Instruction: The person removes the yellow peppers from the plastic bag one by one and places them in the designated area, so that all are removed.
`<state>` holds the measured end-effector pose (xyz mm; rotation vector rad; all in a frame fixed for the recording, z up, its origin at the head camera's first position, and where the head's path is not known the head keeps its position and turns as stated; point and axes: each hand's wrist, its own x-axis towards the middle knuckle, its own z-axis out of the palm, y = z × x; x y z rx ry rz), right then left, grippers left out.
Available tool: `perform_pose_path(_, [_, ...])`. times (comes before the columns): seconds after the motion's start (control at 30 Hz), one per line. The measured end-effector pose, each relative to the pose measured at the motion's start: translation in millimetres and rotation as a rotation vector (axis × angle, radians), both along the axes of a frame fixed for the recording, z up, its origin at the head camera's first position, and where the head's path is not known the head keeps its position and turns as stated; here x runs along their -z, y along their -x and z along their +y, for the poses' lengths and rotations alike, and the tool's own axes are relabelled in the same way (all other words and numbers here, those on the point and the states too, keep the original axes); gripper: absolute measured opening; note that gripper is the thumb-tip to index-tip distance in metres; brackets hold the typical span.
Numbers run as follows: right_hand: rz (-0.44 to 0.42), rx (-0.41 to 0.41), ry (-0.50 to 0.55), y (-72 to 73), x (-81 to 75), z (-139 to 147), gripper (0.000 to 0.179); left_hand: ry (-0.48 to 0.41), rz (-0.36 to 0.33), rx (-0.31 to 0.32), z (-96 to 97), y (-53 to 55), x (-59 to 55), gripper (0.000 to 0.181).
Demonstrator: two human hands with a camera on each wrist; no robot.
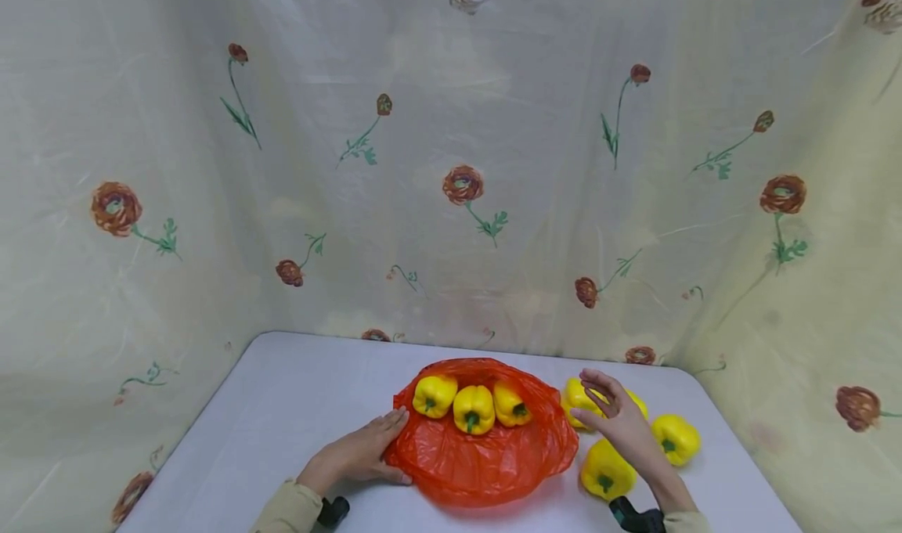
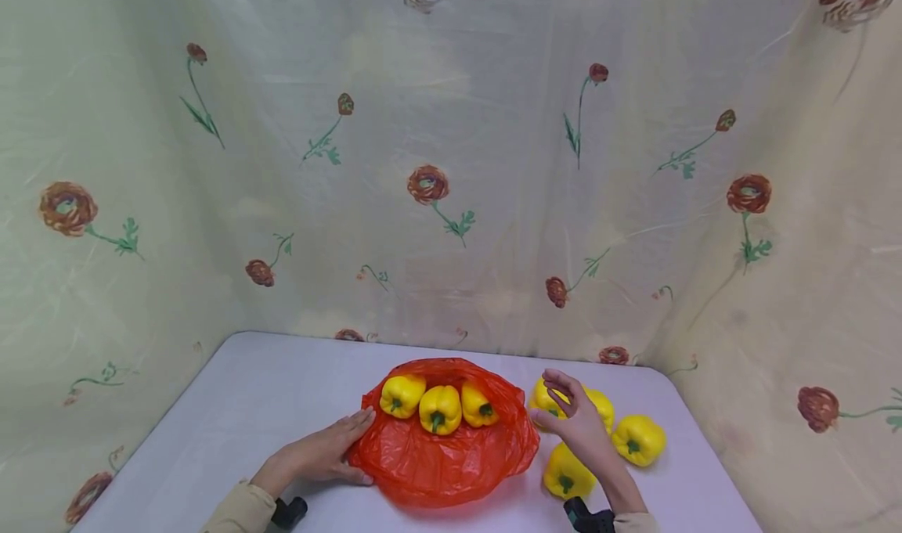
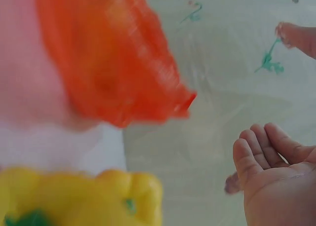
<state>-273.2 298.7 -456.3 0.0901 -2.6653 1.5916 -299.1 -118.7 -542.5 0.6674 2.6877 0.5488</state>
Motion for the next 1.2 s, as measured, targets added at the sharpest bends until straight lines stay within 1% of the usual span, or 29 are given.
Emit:
perform_pose_path(0.07, [0.017,-0.017,0.013,2.1,-4.9,-6,0.083,0.001,0.004,-0.001,-0.3,0.0,0.2,0.109])
perform_pose_path(0.17, [0.041,-0.068,0.045,5.0,-12.2,-15,0.081,-0.001,0.006,0.000,-0.5,0.1,-0.4,0.109])
perform_pose_path(0.3, [0.090,-0.100,0.081,9.2,-18.3,-28,0.074,0.003,0.009,0.002,-0.6,-0.1,-1.2,0.109])
perform_pose_path(0.4, [0.120,-0.119,0.090,13.3,-19.6,-36,0.071,0.005,0.007,0.001,-0.2,-0.2,-1.0,0.109])
perform_pose_path(0.53, [0.135,-0.142,0.091,18.5,-18.0,-46,0.070,0.002,0.008,0.004,0.6,0.0,-1.2,0.108])
perform_pose_path(0.77, [0.107,-0.195,0.125,24.3,-17.9,-60,0.066,0.004,0.011,0.005,-0.3,-0.8,-2.1,0.108])
perform_pose_path(0.9, [0.088,-0.242,0.134,26.9,-17.6,-68,0.069,0.003,0.015,0.008,-1.4,-1.6,-2.9,0.108])
perform_pose_path(1.03, [0.046,-0.275,0.136,32.3,-10.3,-74,0.070,0.003,0.019,0.008,-1.6,-1.1,-2.1,0.108])
perform_pose_path(1.2, [-0.024,-0.279,0.137,38.6,1.9,-82,0.068,-0.004,0.007,0.006,-1.8,0.5,0.7,0.109])
